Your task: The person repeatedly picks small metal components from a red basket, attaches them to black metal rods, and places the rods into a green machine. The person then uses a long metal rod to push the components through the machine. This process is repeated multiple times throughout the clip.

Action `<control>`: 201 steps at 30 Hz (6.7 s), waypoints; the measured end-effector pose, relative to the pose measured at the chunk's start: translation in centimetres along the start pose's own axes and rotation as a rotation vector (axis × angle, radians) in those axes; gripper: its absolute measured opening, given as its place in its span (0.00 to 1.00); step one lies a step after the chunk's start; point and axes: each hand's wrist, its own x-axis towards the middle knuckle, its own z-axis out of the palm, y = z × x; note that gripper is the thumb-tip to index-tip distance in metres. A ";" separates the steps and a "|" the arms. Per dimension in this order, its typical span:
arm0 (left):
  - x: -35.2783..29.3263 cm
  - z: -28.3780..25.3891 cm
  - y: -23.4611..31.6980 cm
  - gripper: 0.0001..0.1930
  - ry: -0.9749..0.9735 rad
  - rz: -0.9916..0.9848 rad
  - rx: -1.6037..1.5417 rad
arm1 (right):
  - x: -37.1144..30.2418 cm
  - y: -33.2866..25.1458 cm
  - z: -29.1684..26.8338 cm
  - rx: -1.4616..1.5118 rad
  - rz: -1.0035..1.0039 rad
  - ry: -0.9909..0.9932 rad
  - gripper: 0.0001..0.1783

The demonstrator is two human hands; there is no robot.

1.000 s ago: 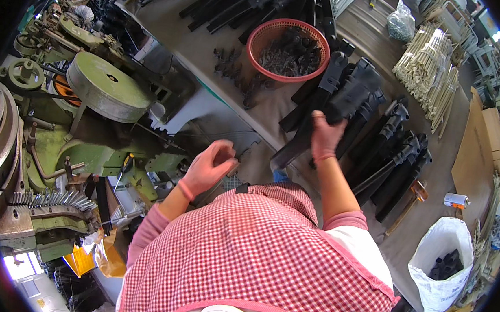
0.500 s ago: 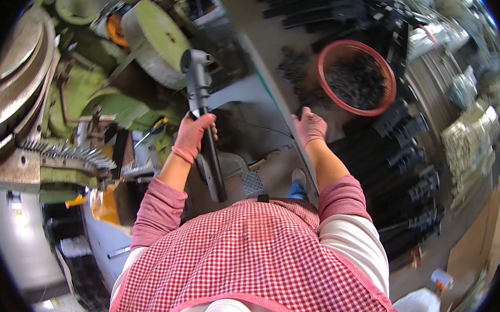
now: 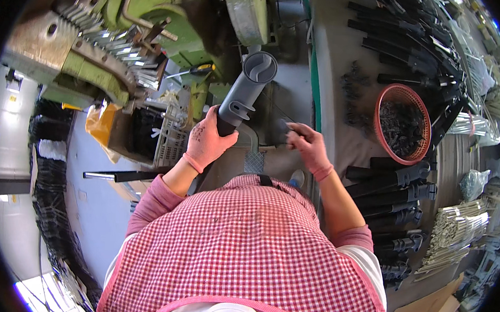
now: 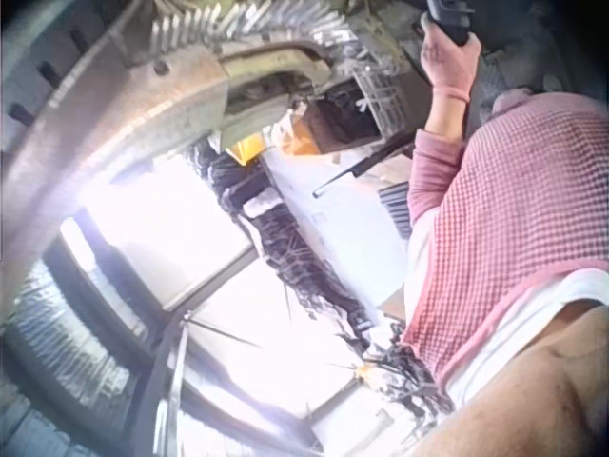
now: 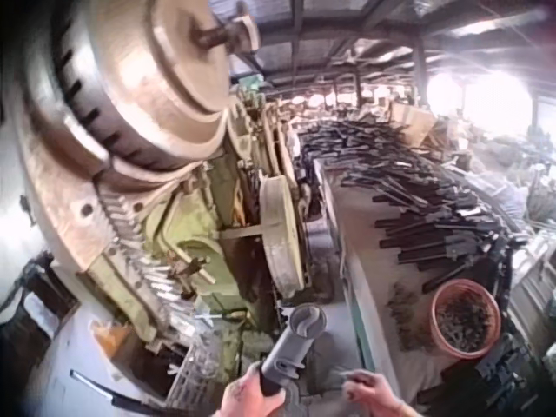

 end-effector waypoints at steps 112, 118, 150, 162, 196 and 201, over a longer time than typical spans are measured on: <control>-1.8 6.9 -2.1 0.13 -0.921 -0.427 -0.776 | -12.9 -0.1 -19.6 -0.931 0.653 1.672 0.40; 1.7 9.6 3.1 0.15 -0.978 0.095 -0.664 | -12.7 0.2 -14.8 -0.394 -0.124 1.729 0.22; 1.1 2.1 0.7 0.45 -0.086 0.153 -0.198 | 0.5 -3.8 2.8 0.029 -0.076 0.005 0.18; -6.3 -3.8 -6.8 0.46 -0.028 0.006 -0.219 | 4.2 -2.4 16.8 0.350 0.364 -0.056 0.07; -4.2 -13.1 -19.0 0.40 -0.275 -0.355 -0.084 | 14.5 6.4 30.0 0.088 0.186 -0.061 0.12; -4.0 -13.6 -18.5 0.40 -0.322 -0.361 -0.103 | 14.5 6.2 29.4 0.149 0.253 -0.112 0.12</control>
